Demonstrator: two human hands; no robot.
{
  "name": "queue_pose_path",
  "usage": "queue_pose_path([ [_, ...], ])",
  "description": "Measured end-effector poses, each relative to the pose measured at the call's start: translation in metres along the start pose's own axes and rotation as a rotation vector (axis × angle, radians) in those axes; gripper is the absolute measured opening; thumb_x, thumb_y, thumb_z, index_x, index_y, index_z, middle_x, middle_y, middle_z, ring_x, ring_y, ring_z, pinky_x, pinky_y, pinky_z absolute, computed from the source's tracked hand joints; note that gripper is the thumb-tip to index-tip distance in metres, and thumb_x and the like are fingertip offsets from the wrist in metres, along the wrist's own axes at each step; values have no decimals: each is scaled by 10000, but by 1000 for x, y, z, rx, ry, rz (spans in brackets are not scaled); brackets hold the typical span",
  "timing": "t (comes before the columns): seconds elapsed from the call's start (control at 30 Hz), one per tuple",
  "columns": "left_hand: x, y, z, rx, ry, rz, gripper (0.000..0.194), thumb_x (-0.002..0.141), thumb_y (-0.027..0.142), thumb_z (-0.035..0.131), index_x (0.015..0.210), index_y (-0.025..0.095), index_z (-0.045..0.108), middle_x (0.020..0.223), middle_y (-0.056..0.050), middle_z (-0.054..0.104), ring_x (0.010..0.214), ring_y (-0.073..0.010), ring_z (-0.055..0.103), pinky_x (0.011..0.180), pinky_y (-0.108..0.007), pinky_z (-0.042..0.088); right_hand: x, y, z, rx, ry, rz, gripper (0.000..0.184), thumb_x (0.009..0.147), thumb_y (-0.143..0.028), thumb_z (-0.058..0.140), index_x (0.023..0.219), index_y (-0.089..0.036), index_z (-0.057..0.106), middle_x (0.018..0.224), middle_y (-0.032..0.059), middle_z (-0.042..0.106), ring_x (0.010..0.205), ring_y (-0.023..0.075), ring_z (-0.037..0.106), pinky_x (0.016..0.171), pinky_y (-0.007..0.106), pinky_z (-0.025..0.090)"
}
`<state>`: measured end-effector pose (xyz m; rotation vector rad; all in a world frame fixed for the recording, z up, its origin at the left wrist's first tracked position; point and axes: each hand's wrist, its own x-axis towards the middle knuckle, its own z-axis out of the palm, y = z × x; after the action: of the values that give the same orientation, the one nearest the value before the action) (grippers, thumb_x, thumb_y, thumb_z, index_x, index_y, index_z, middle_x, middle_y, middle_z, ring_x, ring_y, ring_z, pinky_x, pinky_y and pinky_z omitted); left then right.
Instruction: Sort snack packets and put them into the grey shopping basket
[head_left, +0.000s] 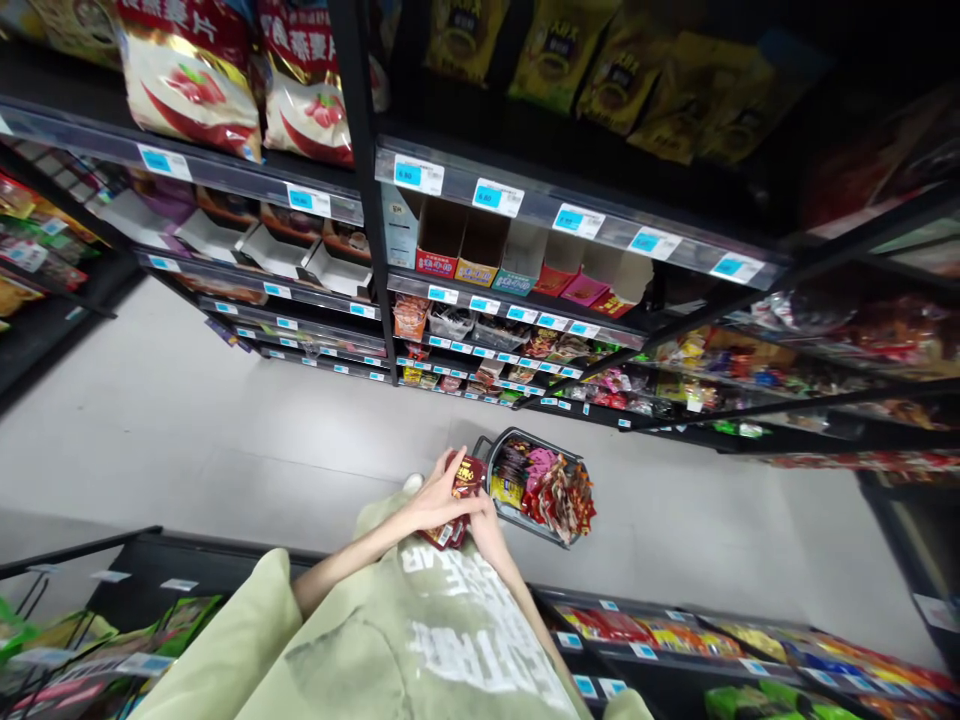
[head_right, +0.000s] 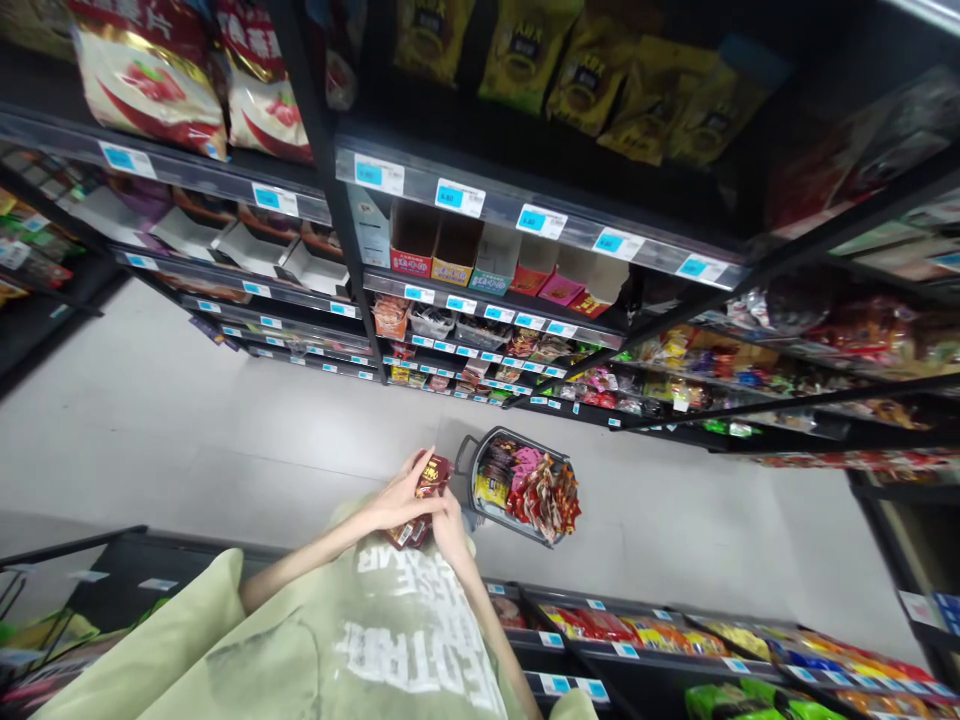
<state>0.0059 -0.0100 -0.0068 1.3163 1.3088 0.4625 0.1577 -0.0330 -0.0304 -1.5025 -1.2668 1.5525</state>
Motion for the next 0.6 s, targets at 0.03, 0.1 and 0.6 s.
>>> queue_pose_path([
  [0.03,0,-2,1,-8,-6,-7,1159,674,618,756,1584,247,142,1628,-173,130,1492,-364,216,1205,-475,254,0,-1,0,-9,13,-9,458,905,-569,515,1100,-199,703,1058,87,743,978,266,645,924,385,494],
  [0.1,0,-4,2,-37,-6,-3,1248,588,580,828,1583,248,152,1620,-188,141,1496,-379,192,1203,-493,247,-1,-4,0,-21,48,-12,427,885,-576,542,1004,-205,718,979,60,749,900,249,641,855,357,508],
  [0.6,-2,-7,12,-17,120,166,1164,577,205,745,1577,226,149,1321,-136,484,1206,-310,516,1046,-439,436,-15,10,-9,416,15,175,454,770,-630,684,911,-199,715,798,40,728,598,196,642,525,309,550],
])
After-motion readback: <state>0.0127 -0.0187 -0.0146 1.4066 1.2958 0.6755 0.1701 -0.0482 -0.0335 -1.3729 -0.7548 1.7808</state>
